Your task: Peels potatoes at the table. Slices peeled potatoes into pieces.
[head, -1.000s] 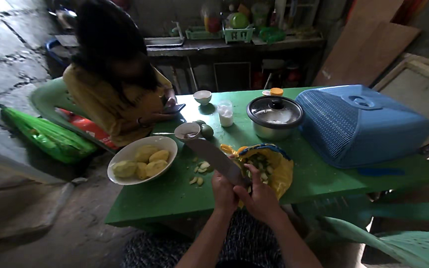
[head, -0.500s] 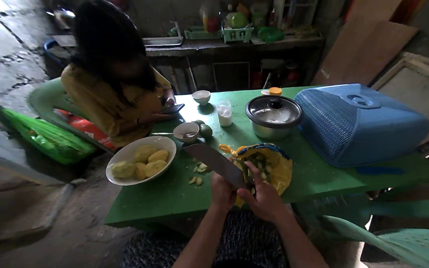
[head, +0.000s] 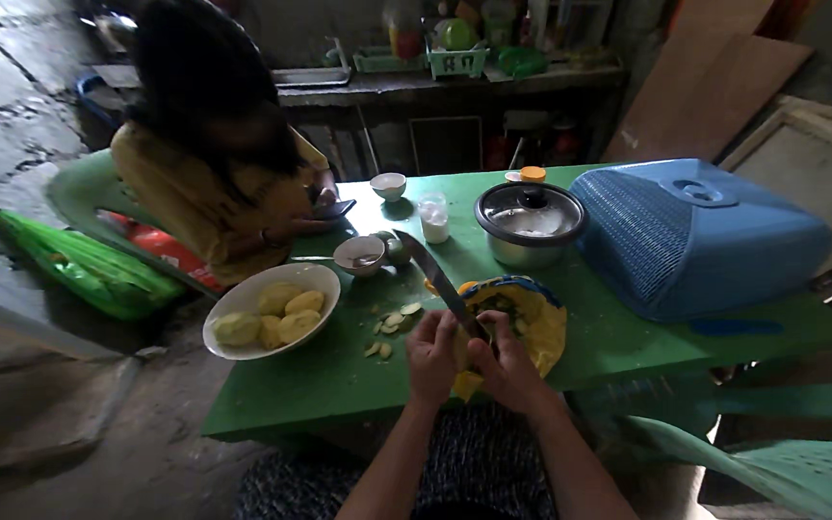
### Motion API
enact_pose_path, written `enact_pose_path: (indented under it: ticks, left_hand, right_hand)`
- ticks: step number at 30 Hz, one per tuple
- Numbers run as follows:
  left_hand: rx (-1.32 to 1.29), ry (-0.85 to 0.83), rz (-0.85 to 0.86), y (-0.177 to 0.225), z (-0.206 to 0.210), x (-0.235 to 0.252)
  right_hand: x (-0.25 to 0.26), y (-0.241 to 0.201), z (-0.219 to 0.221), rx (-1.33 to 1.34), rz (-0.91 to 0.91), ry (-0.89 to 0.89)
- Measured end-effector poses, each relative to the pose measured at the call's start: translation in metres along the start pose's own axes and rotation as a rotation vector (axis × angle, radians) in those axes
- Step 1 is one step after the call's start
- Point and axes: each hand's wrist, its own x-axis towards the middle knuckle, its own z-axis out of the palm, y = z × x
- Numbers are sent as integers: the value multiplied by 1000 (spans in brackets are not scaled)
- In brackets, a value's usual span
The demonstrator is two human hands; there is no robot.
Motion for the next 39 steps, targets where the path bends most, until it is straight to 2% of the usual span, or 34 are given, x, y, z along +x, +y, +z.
enact_pose_path:
  ticks: [6, 10, 12, 15, 17, 20, 22, 26, 29, 34, 39]
  left_hand:
    - [117, 50, 197, -12, 1, -4]
    - [157, -40, 395, -19, -7, -4]
    - [45, -55, 313, -16, -1, -9]
    - [-248, 43, -105, -2, 11, -6]
    - [-411, 128, -310, 7, 16, 5]
    - [-579, 188, -437, 19, 19, 15]
    - [-652, 194, -473, 22, 20, 15]
    - [-831, 90, -470, 5, 8, 9]
    - [-898, 139, -533, 6, 8, 11]
    - [-850, 163, -431, 13, 11, 2]
    - [-799, 174, -399, 20, 14, -2]
  right_hand:
    - [3, -11, 3, 34, 122, 10]
    - [18, -11, 1, 122, 261, 30]
    - [24, -2, -1, 136, 315, 71]
    - [20, 1, -2, 130, 308, 103]
    - [13, 3, -1, 87, 240, 122]
    - [0, 2, 3, -9, 111, 98]
    - [-10, -1, 8, -75, 34, 53]
    - [-24, -5, 16, -231, -67, 20]
    - [-29, -7, 19, -299, -73, 9]
    - [-28, -7, 22, -420, -119, 107]
    - [-27, -11, 18, -413, -109, 95]
